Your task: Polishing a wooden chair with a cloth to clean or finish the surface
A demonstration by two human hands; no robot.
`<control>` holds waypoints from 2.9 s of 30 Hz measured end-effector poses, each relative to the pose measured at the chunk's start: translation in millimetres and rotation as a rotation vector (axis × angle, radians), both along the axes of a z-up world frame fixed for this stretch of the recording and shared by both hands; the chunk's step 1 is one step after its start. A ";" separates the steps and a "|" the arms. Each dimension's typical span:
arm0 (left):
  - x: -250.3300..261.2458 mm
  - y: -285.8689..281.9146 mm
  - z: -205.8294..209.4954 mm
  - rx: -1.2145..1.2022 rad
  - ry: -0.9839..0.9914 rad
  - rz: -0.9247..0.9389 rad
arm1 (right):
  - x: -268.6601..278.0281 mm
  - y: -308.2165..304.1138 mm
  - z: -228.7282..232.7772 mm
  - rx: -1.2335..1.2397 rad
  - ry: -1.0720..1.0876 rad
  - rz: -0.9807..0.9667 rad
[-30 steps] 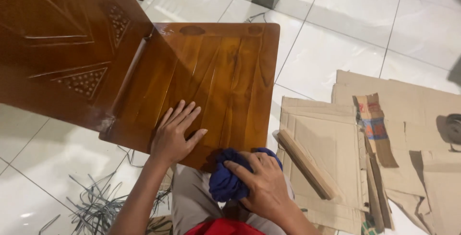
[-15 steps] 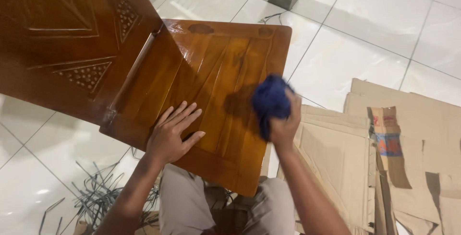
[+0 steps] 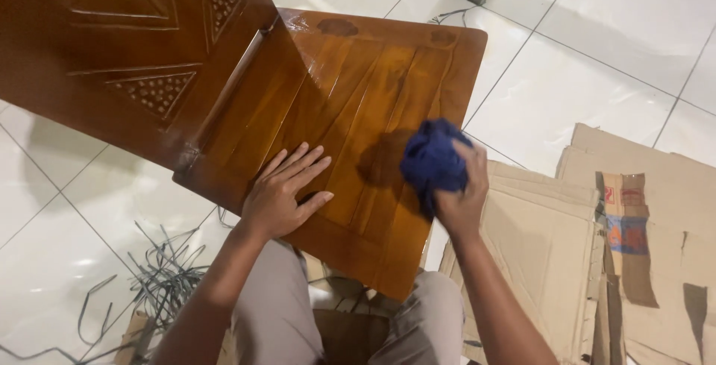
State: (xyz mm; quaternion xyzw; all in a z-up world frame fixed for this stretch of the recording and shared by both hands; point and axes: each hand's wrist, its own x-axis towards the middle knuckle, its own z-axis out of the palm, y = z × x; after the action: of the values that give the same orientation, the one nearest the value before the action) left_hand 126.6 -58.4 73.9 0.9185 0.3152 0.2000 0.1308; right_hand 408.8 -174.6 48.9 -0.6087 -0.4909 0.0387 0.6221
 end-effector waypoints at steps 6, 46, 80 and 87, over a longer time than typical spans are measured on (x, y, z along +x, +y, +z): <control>-1.7 2.9 -5.0 0.000 -0.030 -0.027 | -59.6 -77.5 -4.0 -0.119 0.008 -0.007; -10.8 12.1 -16.8 -0.040 -0.023 -0.177 | -228.1 -78.6 -27.1 -0.058 -0.882 -0.487; 109.7 -218.5 -148.5 -0.398 0.382 -1.006 | -84.2 -337.9 -222.6 -1.538 -0.255 -0.373; 102.4 -239.2 -202.3 -0.331 0.674 -1.031 | -27.1 -443.7 -277.5 -1.920 -0.111 -0.378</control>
State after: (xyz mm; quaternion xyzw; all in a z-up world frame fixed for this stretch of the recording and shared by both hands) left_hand 229.0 -297.6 -128.4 0.9323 -0.1166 -0.2401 0.2440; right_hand 381.7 -618.3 -228.6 -0.9256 -0.1736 0.2926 -0.1657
